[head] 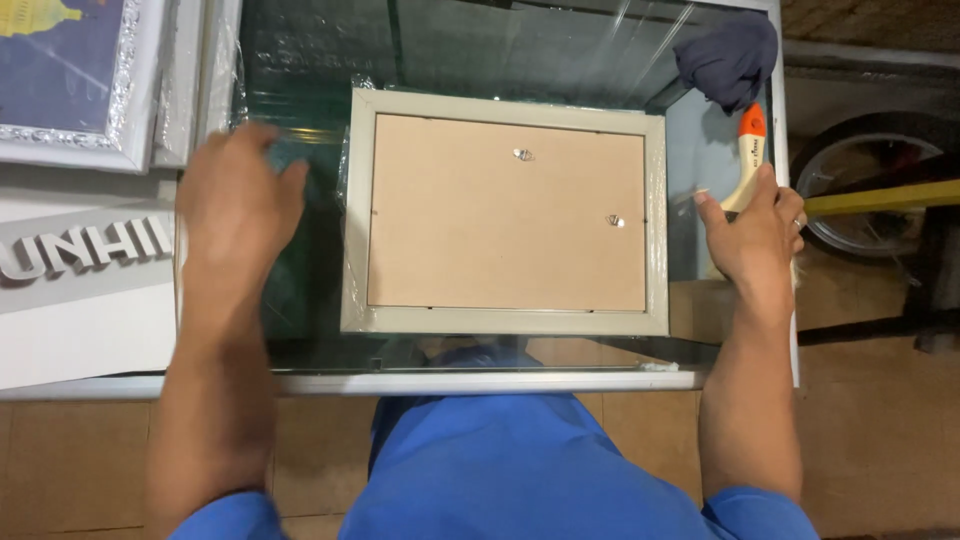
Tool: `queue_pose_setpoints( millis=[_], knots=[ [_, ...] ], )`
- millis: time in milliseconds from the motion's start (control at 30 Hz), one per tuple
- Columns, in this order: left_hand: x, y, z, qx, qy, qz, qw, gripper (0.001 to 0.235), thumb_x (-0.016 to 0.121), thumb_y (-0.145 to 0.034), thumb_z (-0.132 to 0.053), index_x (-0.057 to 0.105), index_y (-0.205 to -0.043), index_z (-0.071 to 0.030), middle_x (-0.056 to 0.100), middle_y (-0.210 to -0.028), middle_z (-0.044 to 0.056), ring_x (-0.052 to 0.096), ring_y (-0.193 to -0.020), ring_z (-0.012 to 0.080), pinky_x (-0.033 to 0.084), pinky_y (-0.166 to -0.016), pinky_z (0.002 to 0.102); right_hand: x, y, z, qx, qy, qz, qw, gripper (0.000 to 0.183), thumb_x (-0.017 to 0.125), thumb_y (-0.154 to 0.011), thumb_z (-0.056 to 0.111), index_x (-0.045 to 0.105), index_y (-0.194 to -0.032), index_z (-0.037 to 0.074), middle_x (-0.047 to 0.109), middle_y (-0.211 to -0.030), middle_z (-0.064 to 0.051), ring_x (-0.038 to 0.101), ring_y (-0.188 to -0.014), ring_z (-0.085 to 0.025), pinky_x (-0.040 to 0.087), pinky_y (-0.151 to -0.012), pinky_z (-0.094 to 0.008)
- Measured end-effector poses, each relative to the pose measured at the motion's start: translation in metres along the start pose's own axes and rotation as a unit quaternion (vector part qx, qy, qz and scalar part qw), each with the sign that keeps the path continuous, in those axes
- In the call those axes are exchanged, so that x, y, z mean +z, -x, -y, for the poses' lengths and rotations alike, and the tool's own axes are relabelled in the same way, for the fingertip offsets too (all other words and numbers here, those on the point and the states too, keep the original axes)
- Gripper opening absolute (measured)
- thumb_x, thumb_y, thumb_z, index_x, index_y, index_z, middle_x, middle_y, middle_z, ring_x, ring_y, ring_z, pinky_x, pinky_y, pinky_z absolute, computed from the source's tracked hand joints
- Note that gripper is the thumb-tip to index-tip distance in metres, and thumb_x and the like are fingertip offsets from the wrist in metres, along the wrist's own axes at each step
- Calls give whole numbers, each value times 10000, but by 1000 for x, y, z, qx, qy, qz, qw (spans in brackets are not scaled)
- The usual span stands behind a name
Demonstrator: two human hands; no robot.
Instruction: The recorder is cleaning a picture frame glass and preparing the frame for assembly.
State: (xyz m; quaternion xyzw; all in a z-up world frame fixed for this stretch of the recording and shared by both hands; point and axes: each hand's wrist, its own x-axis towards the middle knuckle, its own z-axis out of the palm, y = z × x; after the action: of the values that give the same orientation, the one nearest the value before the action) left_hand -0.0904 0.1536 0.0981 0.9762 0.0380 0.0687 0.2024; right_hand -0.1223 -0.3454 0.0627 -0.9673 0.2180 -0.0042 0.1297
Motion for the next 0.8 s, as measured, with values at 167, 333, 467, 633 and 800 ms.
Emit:
queue_pose_setpoints(
  millis=[167,333,467,633,800],
  knots=[
    [-8,50,32,-86,-110,15,990,489,771,-917,-207,658,-1318,50,575,-1241,315,569,-1062,460,506,-832,571,4,0,7,14,-1,9,1000,802,652,-1007,437,327,-1571,-31,327,-1448,-364,372,-1257,-522,283,-1055,-596],
    [2,64,62,-78,-107,-52,990,354,669,-958,6,519,-1265,98,602,-1042,329,640,-857,470,537,-768,561,5,7,15,-152,-60,-153,975,739,763,-983,227,402,-1495,-164,272,-1422,-425,286,-1316,-626,-17,-1040,-771],
    [-32,74,36,-104,-13,-39,994,395,596,-930,94,605,-1325,109,708,-933,315,686,-788,499,530,-759,573,-15,32,49,-210,-109,-224,945,580,731,-1015,71,452,-1488,-116,283,-1500,-358,300,-1396,-551,39,-1119,-736],
    [-9,75,-6,-28,548,36,835,663,593,-908,115,366,-1528,56,556,-1153,154,638,-1005,211,575,-873,271,-17,84,106,-416,-282,-51,863,342,653,-907,-80,602,-1245,-69,684,-1107,-173,667,-952,-264,542,-879,-355],
    [16,46,-74,53,662,88,742,548,608,-936,102,420,-1448,50,617,-1276,211,664,-1077,220,604,-886,295,-16,130,176,-507,-327,125,788,605,726,-891,30,447,-1425,-31,691,-1104,-173,703,-945,-247,591,-863,-336]
  ],
)
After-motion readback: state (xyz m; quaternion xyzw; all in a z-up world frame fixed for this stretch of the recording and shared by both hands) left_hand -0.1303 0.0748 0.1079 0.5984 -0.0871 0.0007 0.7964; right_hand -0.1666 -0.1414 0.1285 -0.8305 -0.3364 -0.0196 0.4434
